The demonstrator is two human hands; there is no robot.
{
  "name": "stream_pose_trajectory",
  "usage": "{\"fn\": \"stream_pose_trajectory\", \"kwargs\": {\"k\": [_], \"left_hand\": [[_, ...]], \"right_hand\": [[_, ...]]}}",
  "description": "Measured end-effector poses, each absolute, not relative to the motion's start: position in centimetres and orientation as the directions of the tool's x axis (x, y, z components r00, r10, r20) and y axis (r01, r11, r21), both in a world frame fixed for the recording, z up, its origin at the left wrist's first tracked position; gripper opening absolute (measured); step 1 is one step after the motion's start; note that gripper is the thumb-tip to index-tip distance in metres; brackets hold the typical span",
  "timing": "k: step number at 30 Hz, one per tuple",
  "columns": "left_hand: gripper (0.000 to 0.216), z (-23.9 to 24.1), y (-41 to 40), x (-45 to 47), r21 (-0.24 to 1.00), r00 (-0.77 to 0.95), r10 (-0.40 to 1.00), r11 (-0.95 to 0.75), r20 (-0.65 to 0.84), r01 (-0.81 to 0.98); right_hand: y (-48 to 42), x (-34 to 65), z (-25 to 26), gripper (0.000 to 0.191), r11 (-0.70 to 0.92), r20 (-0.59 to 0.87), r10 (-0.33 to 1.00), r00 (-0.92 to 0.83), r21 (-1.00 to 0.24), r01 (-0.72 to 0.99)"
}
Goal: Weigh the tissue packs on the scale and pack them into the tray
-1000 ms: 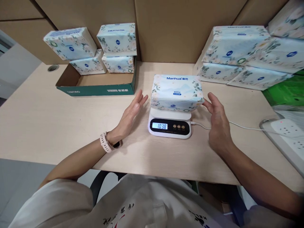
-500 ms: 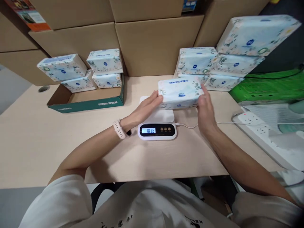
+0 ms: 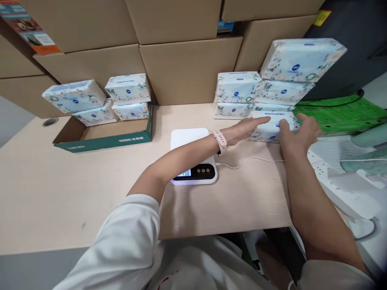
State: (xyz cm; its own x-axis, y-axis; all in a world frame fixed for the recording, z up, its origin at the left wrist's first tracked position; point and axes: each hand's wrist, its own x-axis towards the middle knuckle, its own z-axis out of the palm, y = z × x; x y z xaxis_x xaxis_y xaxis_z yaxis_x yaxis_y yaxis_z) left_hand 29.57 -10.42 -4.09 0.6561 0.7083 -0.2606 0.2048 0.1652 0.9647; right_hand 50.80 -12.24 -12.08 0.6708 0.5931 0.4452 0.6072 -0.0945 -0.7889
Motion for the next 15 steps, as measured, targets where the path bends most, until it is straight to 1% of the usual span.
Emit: {"fn": "stream_pose_trajectory", "kwargs": {"k": [2, 4, 6, 7, 8, 9, 10, 11, 12, 13, 15], "left_hand": [[0.069, -3.7, -10.5, 26.6, 0.984, 0.626, 0.762, 0.079, -0.163, 0.16], [0.073, -3.3, -9.9, 21.7, 0.986, 0.535, 0.845, -0.09, 0.003, 0.138], [0.061, -2.7, -8.4, 15.3, 0.929, 0.361, 0.896, -0.334, 0.259, 0.161], [0.054, -2.2, -7.5, 11.7, 0.885, 0.245, 0.898, -0.417, 0.366, 0.206], [0.05, -1.6, -6.5, 8.0, 0.848, 0.119, 0.892, -0.452, 0.437, 0.277], [0.046, -0.9, -5.6, 4.3, 0.827, -0.012, 0.883, -0.435, 0.469, 0.357], [0.043, -0.2, -4.8, 0.8, 0.823, -0.152, 0.865, -0.38, 0.477, 0.421], [0.044, 0.5, -4.1, -2.4, 0.829, -0.244, 0.854, -0.313, 0.459, 0.464], [0.047, 1.1, -3.5, -5.2, 0.843, -0.313, 0.84, -0.273, 0.443, 0.463], [0.051, 1.5, -3.0, -7.7, 0.868, -0.365, 0.837, -0.232, 0.408, 0.438], [0.066, 1.6, -2.3, -11.2, 0.924, -0.43, 0.849, -0.159, 0.309, 0.349]], "right_hand": [[-13.0, 49.8, -11.1, 0.066, -0.148, 0.518, 0.583, 0.626, -0.689, 0.709], [-14.0, 48.4, -10.3, 0.067, -0.12, 0.594, 0.604, 0.531, -0.591, 0.797], [-14.9, 46.6, -9.9, 0.061, -0.019, 0.644, 0.63, 0.434, -0.546, 0.838], [-15.4, 45.5, -9.8, 0.058, 0.041, 0.665, 0.638, 0.389, -0.533, 0.845], [-15.9, 44.4, -9.8, 0.056, 0.107, 0.687, 0.641, 0.343, -0.522, 0.846], [-16.3, 43.2, -9.8, 0.054, 0.182, 0.711, 0.64, 0.292, -0.509, 0.841], [-16.6, 42.0, -9.8, 0.053, 0.258, 0.725, 0.643, 0.246, -0.507, 0.822], [-16.8, 40.7, -9.7, 0.054, 0.326, 0.723, 0.658, 0.212, -0.527, 0.785], [-16.8, 39.2, -9.5, 0.056, 0.378, 0.695, 0.694, 0.191, -0.577, 0.724], [-16.6, 37.7, -9.0, 0.059, 0.409, 0.638, 0.751, 0.17, -0.651, 0.64], [-15.4, 34.2, -7.6, 0.067, 0.396, 0.46, 0.886, 0.065, -0.821, 0.412]]}}
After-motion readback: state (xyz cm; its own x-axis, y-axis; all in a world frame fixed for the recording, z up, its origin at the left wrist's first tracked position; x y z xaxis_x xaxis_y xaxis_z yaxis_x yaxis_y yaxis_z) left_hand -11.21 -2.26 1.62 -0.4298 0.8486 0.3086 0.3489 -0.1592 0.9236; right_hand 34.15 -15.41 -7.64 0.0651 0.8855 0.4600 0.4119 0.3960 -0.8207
